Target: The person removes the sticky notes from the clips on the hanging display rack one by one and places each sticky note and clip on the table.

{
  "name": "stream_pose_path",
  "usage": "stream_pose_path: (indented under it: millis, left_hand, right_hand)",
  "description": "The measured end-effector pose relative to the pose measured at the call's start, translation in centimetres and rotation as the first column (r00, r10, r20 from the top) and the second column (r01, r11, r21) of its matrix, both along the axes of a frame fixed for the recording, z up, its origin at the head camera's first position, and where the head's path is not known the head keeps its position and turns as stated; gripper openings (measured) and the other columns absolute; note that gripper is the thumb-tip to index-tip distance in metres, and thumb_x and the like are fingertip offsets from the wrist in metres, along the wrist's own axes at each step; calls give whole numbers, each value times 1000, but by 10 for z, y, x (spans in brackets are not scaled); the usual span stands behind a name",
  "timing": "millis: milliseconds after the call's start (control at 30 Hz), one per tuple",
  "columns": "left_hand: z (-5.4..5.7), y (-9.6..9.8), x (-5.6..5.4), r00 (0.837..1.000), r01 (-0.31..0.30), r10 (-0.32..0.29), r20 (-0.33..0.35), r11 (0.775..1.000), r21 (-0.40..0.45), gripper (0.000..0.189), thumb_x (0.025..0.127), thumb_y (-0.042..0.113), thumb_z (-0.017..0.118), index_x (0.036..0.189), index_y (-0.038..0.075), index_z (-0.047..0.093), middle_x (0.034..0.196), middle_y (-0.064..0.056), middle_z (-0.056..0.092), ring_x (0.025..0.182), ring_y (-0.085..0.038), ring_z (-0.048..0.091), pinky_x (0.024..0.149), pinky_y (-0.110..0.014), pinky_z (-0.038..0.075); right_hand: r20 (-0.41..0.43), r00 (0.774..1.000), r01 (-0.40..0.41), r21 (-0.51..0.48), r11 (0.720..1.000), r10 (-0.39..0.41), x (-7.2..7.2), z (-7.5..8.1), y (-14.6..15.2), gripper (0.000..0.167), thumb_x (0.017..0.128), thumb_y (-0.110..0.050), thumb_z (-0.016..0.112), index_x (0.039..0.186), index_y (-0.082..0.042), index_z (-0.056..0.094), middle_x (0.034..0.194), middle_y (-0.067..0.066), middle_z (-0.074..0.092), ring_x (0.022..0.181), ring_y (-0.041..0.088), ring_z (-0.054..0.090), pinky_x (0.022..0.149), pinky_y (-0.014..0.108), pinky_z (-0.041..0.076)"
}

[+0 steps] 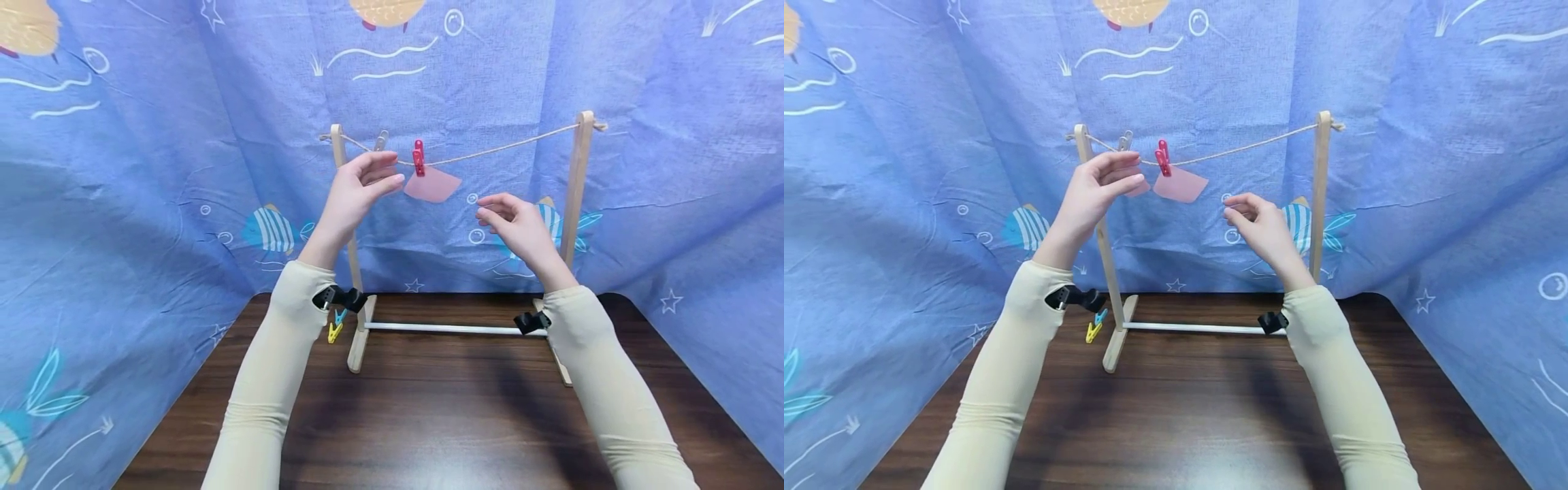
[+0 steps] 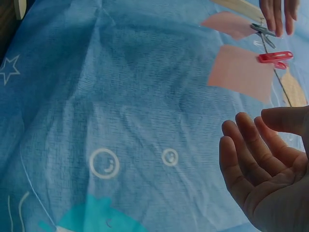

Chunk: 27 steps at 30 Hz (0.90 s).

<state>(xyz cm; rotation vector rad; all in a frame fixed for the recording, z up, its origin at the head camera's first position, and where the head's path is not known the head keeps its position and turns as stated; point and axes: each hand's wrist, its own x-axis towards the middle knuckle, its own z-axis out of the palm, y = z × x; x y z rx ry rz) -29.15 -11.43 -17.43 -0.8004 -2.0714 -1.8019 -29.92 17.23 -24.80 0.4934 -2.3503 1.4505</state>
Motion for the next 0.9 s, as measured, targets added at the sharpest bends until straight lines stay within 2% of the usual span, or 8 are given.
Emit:
stream_pose_path:
  millis: [167, 300, 400, 567, 800, 900]
  left_hand:
    - [4, 12, -7, 999, -25, 24, -32, 999, -20, 47, 94, 9, 72, 137, -2, 58, 138, -15, 60, 130, -28, 56, 98, -29, 51]
    - [8, 21, -10, 999, -26, 26, -37, 1000, -5, 50, 92, 8, 74, 138, -2, 58, 138, -16, 60, 129, -26, 57, 99, -28, 50]
    - [11, 25, -12, 996, -57, 55, -71, 998, -22, 49, 92, 9, 74, 138, 0, 59, 138, -13, 61, 129, -21, 57, 102, -26, 47]
    - [12, 30, -18, 987, -104, 99, -124, 994, -33, 47, 93, 10, 73, 137, 0, 60, 141, -13, 59, 132, -20, 54, 109, -29, 42]
    - [14, 36, -25, 999, -42, 43, -21, 998, 47, 48, 92, 9, 74, 138, 1, 59, 142, -15, 58, 128, -14, 57, 103, -27, 47]
    - [16, 38, -27, 1000, -30, 29, 11, 998, 55, 48, 92, 10, 75, 138, 4, 60, 141, -14, 59, 126, -14, 57, 102, -27, 47]
  right_hand:
    - [23, 999, -28, -45, 999, 29, -13, -1, -7, 40, 103, -32, 60, 134, -6, 62, 124, 16, 68, 109, 27, 66, 80, 22, 55]
    - [39, 998, -38, -81, 996, 41, -20, 1, -15, 41, 103, -31, 61, 136, -6, 60, 127, 15, 67, 112, 27, 65, 84, 29, 56]
    - [53, 997, -43, -116, 992, 50, -23, 4, -20, 43, 102, -31, 61, 138, -7, 59, 130, 13, 66, 114, 24, 64, 89, 36, 55]
    - [43, 997, -61, -163, 985, 69, -27, 7, -26, 42, 101, -32, 63, 137, -9, 60, 130, 12, 66, 116, 24, 63, 91, 38, 55]
    - [38, 996, -71, -198, 978, 80, -30, 7, -33, 37, 101, -27, 64, 132, -6, 62, 127, 15, 67, 114, 24, 64, 90, 36, 56]
    - [32, 996, -80, -216, 973, 89, -30, 9, -37, 35, 101, -25, 64, 128, -3, 63, 125, 17, 67, 113, 26, 64, 89, 35, 56]
